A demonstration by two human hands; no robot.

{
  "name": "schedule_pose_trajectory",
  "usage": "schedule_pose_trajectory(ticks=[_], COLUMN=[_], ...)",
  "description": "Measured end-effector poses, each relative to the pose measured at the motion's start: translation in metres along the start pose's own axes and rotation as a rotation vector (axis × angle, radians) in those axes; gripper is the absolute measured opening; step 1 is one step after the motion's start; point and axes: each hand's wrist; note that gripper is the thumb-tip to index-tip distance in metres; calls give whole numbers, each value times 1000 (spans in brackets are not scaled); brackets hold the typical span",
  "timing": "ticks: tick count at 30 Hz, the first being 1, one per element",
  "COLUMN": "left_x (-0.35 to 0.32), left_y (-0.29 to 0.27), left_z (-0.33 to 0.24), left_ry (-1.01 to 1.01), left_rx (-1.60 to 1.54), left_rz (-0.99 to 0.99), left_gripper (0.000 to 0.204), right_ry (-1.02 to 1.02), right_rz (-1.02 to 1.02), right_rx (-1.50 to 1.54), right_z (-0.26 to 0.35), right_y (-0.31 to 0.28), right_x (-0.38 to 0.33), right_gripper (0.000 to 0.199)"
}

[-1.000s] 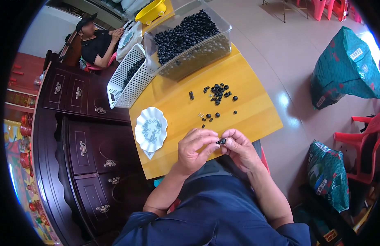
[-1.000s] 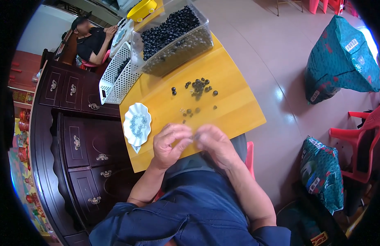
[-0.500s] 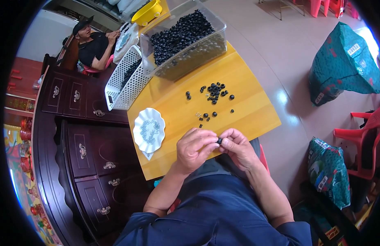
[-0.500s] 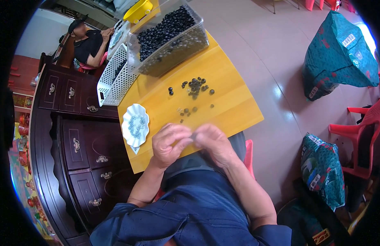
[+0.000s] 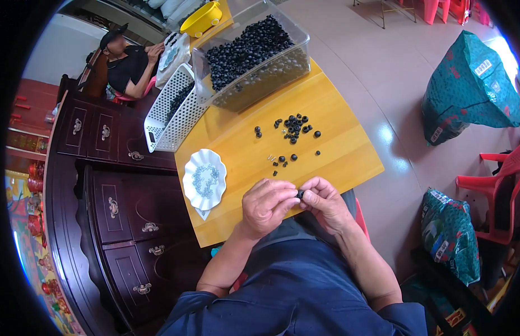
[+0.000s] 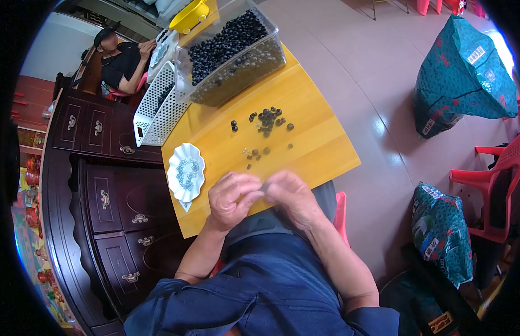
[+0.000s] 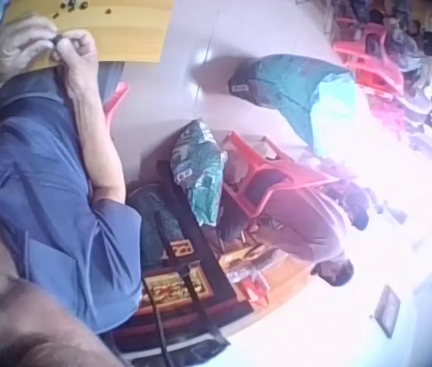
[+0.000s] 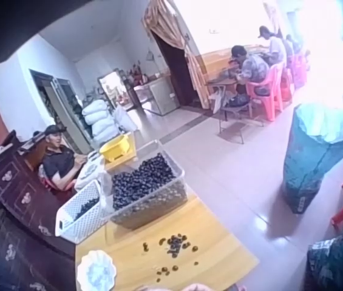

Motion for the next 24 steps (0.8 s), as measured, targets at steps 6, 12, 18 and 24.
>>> schedule_pose_trajectory(ticks=[6,12,18,24], left_x=[-3,-2,1,-7], left_y=[1,2,-2,2], left_z=[-1,1,4,7], left_ry=[10,-2,-30,-6], left_rx=[9,-22,-48,-93], left_rz=[-24,-33,-22,-26], left_gripper=[19,19,19,18], right_ry=[24,14,26,7], right_rz=[11,35,-11,-99], right_rx=[63,149,98,-53], right_z=[-1,-2,1,1], right_y=[1,-1,4,5], right_x=[-1,0,5,1], right_gripper=[16,16,16,15])
Point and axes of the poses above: each hand's wrist, its own x-axis towards the middle knuckle, its own y-axis out of the palm, z = x × y, and after that the axes turned 10 degrees about z, right-handed
